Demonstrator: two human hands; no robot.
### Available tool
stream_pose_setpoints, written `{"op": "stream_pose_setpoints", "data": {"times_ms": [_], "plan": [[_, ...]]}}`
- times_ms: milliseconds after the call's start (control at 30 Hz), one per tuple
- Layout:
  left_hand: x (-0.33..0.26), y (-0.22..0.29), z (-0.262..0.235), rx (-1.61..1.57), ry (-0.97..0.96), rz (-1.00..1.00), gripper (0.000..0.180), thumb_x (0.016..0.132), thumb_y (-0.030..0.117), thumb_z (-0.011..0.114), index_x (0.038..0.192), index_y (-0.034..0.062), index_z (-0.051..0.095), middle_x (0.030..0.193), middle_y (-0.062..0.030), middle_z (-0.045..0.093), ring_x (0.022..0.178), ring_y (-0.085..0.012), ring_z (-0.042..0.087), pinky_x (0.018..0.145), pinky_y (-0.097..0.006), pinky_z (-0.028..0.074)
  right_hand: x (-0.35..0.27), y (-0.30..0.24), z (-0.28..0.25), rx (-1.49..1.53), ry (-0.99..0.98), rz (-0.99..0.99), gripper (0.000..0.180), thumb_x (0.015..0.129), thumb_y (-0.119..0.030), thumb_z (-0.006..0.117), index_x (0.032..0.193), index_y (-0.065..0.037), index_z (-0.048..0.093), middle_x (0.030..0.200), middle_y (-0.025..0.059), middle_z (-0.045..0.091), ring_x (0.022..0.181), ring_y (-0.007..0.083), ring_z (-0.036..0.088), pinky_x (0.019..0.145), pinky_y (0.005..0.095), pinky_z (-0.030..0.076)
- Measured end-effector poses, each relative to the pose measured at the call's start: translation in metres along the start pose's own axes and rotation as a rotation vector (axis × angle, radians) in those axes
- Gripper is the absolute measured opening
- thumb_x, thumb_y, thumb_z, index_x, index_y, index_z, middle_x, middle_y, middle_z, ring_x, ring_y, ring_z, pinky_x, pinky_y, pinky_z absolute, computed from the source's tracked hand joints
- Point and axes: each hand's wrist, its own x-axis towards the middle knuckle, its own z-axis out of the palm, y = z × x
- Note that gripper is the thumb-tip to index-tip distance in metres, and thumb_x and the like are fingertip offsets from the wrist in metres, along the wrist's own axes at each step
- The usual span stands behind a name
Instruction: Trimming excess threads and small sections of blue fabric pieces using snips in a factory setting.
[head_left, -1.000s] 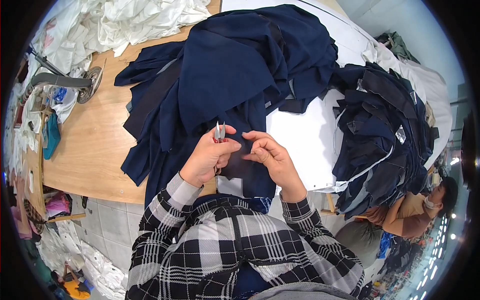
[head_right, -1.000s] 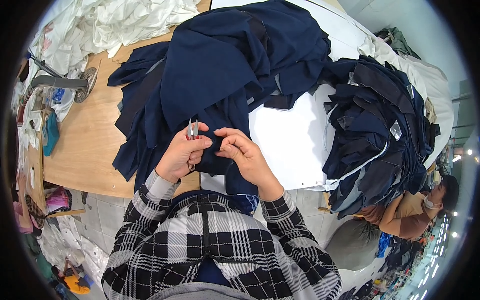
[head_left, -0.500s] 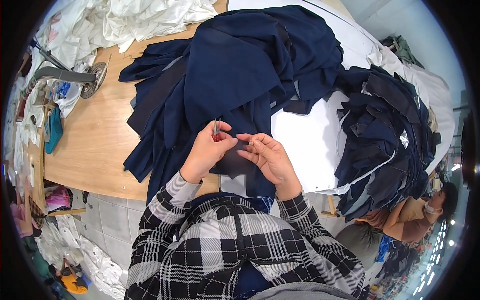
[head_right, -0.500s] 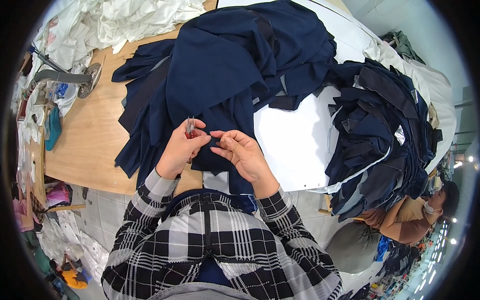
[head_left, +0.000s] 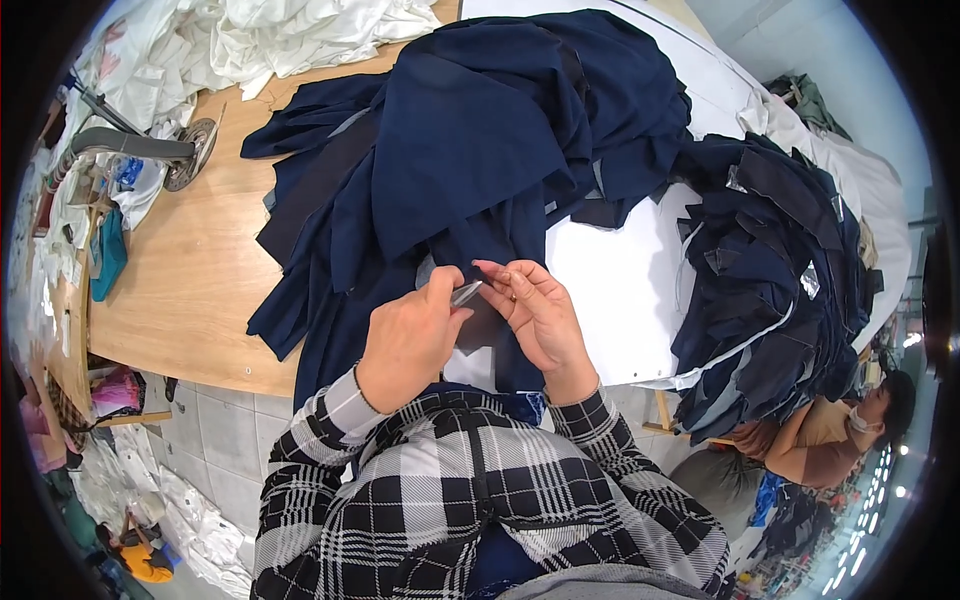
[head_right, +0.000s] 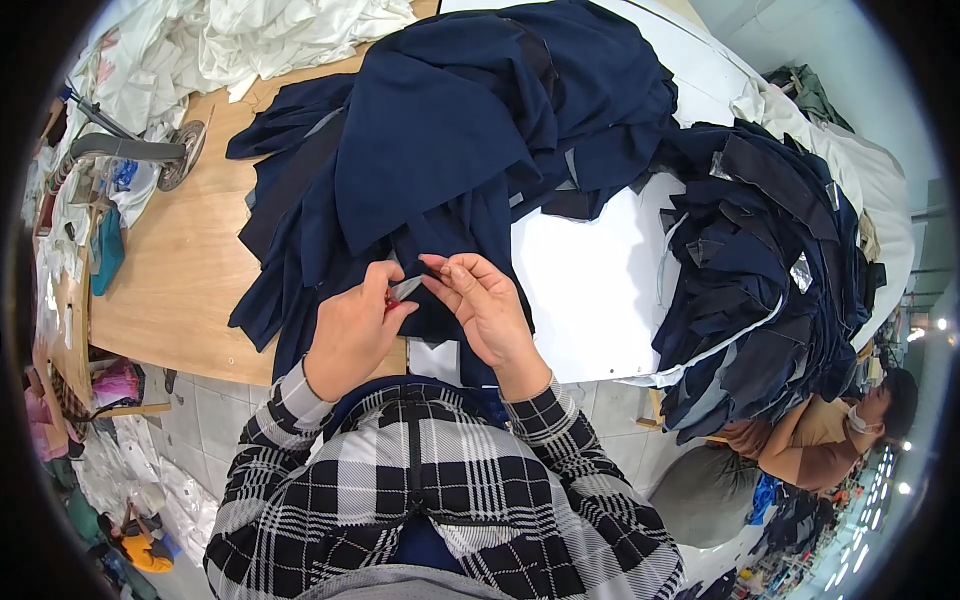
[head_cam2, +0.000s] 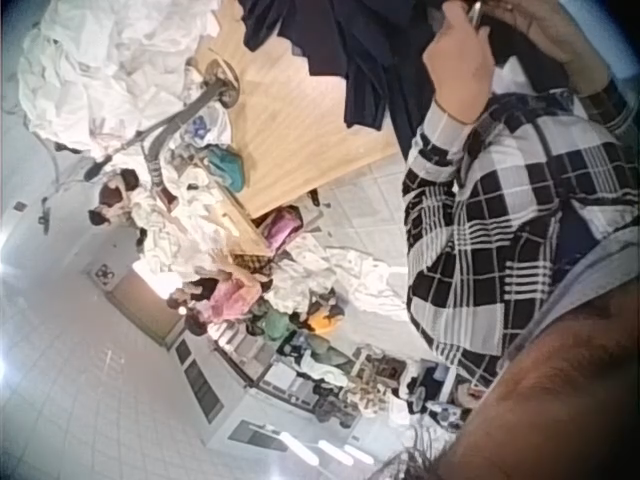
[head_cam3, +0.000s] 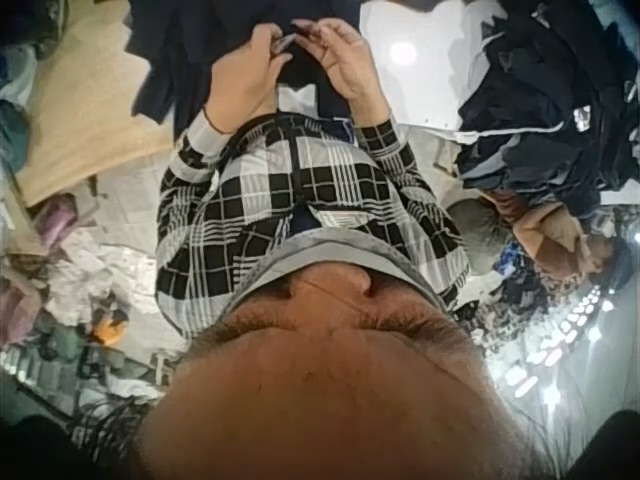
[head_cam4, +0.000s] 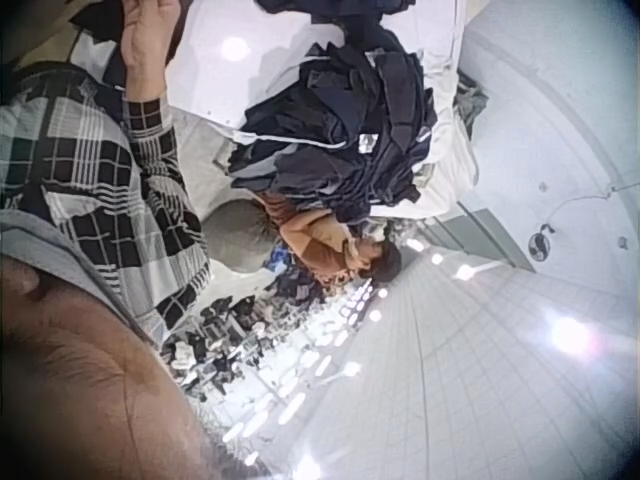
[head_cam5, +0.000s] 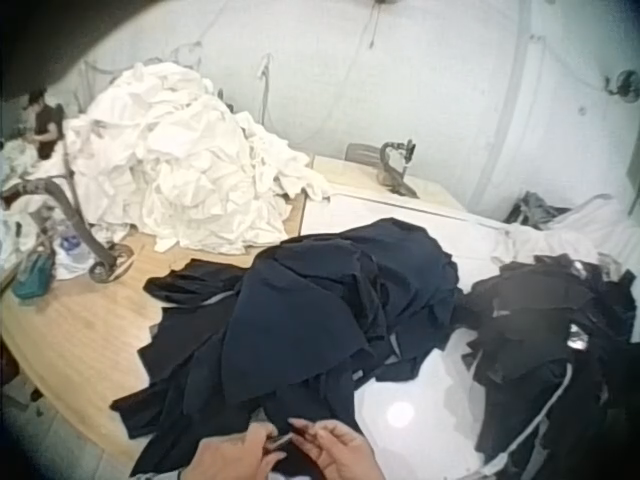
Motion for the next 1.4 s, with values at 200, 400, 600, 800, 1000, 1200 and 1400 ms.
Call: {"op": "stream_pose_setpoints", "data": {"times_ms": [200, 400, 600, 800, 1000, 1200, 1400], "plan": [[0.007, -0.003, 0.009, 0.145, 0.086, 0.015, 0.035, 0.076, 0.011, 0.069, 0.102, 0.0050, 0.046, 0.069, -0.0106, 0.060, 0.061, -0.0260, 0.062, 0.050, -0.033, 0.046, -0.001, 0.003, 0.005, 0.010, 0.014, -0.056, 0.012, 0.093, -0.010, 0.050, 0.095, 0.001, 0.056, 0.111, 0.0154, 0.058, 0.105, 0.0185, 0.056, 0.097, 0.0340, 0.044], [0.010, 0.000, 0.009, 0.149, 0.041, 0.013, 0.032, 0.077, 0.010, 0.065, 0.100, 0.0050, 0.043, 0.075, -0.0097, 0.061, 0.064, -0.0249, 0.062, 0.051, -0.033, 0.047, -0.003, 0.003, 0.006, -0.004, 0.019, -0.064, 0.013, 0.093, -0.009, 0.050, 0.097, 0.002, 0.056, 0.111, 0.0152, 0.058, 0.105, 0.0184, 0.055, 0.097, 0.0329, 0.044], [0.012, 0.002, 0.009, 0.155, 0.036, 0.001, 0.030, 0.078, 0.009, 0.064, 0.100, 0.0051, 0.043, 0.074, -0.0098, 0.061, 0.063, -0.0249, 0.062, 0.051, -0.033, 0.047, -0.005, 0.006, 0.006, -0.031, 0.022, -0.086, 0.014, 0.094, -0.009, 0.049, 0.098, 0.002, 0.056, 0.113, 0.0151, 0.057, 0.105, 0.0181, 0.055, 0.097, 0.0326, 0.044], [0.012, 0.002, 0.009, 0.144, 0.046, 0.012, 0.028, 0.078, 0.008, 0.063, 0.098, 0.0052, 0.043, 0.073, -0.0097, 0.060, 0.063, -0.0249, 0.062, 0.051, -0.034, 0.047, -0.006, 0.006, 0.009, -0.076, 0.040, -0.096, 0.014, 0.094, -0.008, 0.049, 0.098, 0.002, 0.056, 0.114, 0.0155, 0.057, 0.107, 0.0188, 0.055, 0.099, 0.0334, 0.043], [0.015, -0.008, 0.004, -0.272, 0.120, -0.193, 0.033, 0.078, 0.010, 0.069, 0.104, 0.0026, 0.052, 0.076, -0.0083, 0.063, 0.059, -0.0149, 0.059, 0.058, -0.023, 0.046, -0.007, 0.007, 0.004, -0.075, 0.038, -0.118, 0.015, 0.094, -0.008, 0.049, 0.100, 0.003, 0.057, 0.117, 0.0148, 0.056, 0.105, 0.0179, 0.055, 0.098, 0.0323, 0.043], [0.029, -0.026, 0.019, -0.766, -0.036, -0.267, 0.018, 0.081, 0.011, 0.068, 0.093, 0.0009, 0.059, 0.074, 0.0006, 0.058, 0.069, -0.0073, 0.052, 0.063, -0.019, 0.042, -0.015, 0.003, 0.008, -0.088, 0.031, -0.129, 0.014, 0.094, -0.006, 0.047, 0.098, 0.002, 0.057, 0.116, 0.0161, 0.056, 0.108, 0.0205, 0.054, 0.099, 0.0354, 0.042], [0.023, -0.040, 0.015, -1.376, -0.275, -0.530, 0.007, 0.087, 0.010, 0.061, 0.090, 0.0059, 0.056, 0.061, 0.0065, 0.044, 0.041, -0.0011, 0.033, 0.038, -0.019, 0.024, -0.056, -0.066, -0.005, -1.072, -0.550, -0.250, 0.006, 0.081, -0.008, 0.061, 0.082, -0.003, 0.064, 0.105, 0.0095, 0.062, 0.122, 0.0330, 0.043, 0.106, 0.0450, 0.026]]}}
